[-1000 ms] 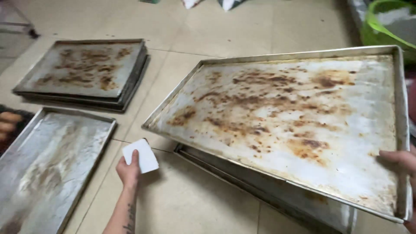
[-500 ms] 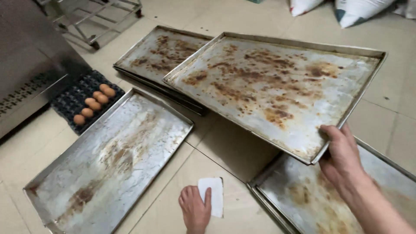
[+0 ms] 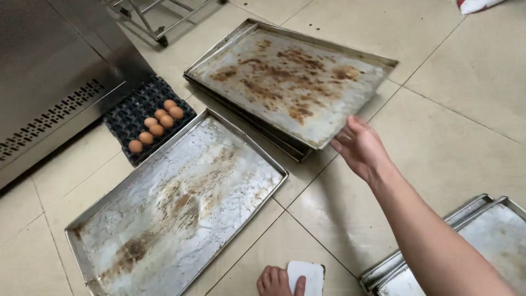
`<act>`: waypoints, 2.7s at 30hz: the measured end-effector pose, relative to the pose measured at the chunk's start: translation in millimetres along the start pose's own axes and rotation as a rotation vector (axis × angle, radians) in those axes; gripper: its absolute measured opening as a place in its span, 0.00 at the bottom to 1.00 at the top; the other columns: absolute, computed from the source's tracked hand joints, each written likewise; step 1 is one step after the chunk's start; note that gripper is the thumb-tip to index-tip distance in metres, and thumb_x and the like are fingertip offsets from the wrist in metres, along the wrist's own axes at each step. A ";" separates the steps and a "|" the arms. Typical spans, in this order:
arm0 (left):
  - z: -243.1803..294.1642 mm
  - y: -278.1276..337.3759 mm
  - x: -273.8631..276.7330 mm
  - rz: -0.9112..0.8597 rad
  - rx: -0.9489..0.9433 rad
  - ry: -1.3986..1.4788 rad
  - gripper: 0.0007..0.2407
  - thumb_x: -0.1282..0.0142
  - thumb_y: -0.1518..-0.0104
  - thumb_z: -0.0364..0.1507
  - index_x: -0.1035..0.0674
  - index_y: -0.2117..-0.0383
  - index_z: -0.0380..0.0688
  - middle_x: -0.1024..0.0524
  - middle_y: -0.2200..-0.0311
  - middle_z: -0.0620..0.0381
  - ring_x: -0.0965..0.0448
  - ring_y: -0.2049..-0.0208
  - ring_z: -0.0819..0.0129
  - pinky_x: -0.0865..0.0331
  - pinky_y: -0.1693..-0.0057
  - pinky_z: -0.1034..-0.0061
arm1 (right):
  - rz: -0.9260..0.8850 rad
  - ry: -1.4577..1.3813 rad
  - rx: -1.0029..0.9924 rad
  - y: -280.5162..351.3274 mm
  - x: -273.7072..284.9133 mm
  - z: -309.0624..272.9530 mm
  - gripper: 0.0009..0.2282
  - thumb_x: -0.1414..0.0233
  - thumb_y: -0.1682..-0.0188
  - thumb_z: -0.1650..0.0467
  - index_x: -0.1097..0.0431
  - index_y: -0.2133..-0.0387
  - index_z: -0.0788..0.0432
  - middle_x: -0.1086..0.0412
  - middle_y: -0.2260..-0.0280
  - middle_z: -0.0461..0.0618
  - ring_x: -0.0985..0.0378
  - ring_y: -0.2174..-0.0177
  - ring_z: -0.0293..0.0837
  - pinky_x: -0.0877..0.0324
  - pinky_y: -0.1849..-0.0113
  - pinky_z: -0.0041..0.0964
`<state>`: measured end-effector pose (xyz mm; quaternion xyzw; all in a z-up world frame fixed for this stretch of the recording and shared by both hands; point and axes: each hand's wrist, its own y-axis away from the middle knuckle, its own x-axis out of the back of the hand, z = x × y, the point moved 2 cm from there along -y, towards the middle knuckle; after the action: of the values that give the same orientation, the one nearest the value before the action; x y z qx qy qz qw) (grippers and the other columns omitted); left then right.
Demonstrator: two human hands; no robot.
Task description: Scraping residue off metal baking trays using a plastic scraper and stacking them on the floor
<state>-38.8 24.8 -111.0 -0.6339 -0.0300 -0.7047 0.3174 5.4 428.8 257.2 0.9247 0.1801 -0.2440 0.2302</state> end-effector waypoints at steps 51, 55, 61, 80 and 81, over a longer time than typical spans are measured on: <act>150.3 -76.0 148.0 -0.121 0.218 0.864 0.15 0.43 0.15 0.33 0.26 0.44 0.26 0.20 0.53 0.37 0.17 0.57 0.52 0.21 0.49 0.60 | 1.147 0.486 0.165 744.3 375.3 -118.8 0.17 0.52 0.31 0.73 0.28 0.30 0.61 0.26 0.46 0.56 0.24 0.49 0.47 0.31 0.47 0.44; 128.9 -75.7 150.4 -0.169 0.283 0.808 0.15 0.43 0.15 0.34 0.24 0.45 0.26 0.19 0.57 0.39 0.17 0.61 0.54 0.21 0.54 0.60 | 1.173 0.507 0.249 743.8 375.4 -133.4 0.17 0.51 0.30 0.73 0.30 0.30 0.62 0.26 0.45 0.55 0.24 0.46 0.46 0.31 0.44 0.46; 69.2 -88.9 139.6 -0.157 0.471 0.793 0.19 0.44 0.15 0.37 0.21 0.43 0.23 0.17 0.55 0.34 0.14 0.57 0.47 0.20 0.49 0.57 | 1.099 0.383 0.291 708.6 345.7 -137.8 0.21 0.59 0.28 0.74 0.36 0.23 0.61 0.27 0.38 0.61 0.22 0.43 0.49 0.26 0.43 0.46; 249.0 -147.1 178.4 -0.637 0.161 1.019 0.19 0.39 0.29 0.30 0.24 0.36 0.32 0.16 0.48 0.41 0.13 0.53 0.57 0.17 0.49 0.65 | 1.102 1.115 -0.334 695.5 568.0 173.9 0.22 0.37 0.43 0.60 0.19 0.38 0.54 0.11 0.58 0.54 0.11 0.64 0.53 0.20 0.58 0.44; 270.7 -149.5 171.2 -0.710 0.063 0.939 0.22 0.39 0.32 0.28 0.26 0.33 0.31 0.15 0.45 0.37 0.10 0.51 0.50 0.14 0.47 0.62 | 1.080 1.262 -0.379 692.6 562.2 163.3 0.16 0.38 0.42 0.59 0.14 0.47 0.51 0.12 0.63 0.48 0.12 0.64 0.51 0.20 0.57 0.42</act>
<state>126.2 194.3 151.7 -0.1956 -0.1179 -0.9717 0.0600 712.6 -105.2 64.3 0.7924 -0.1533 0.4946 0.3226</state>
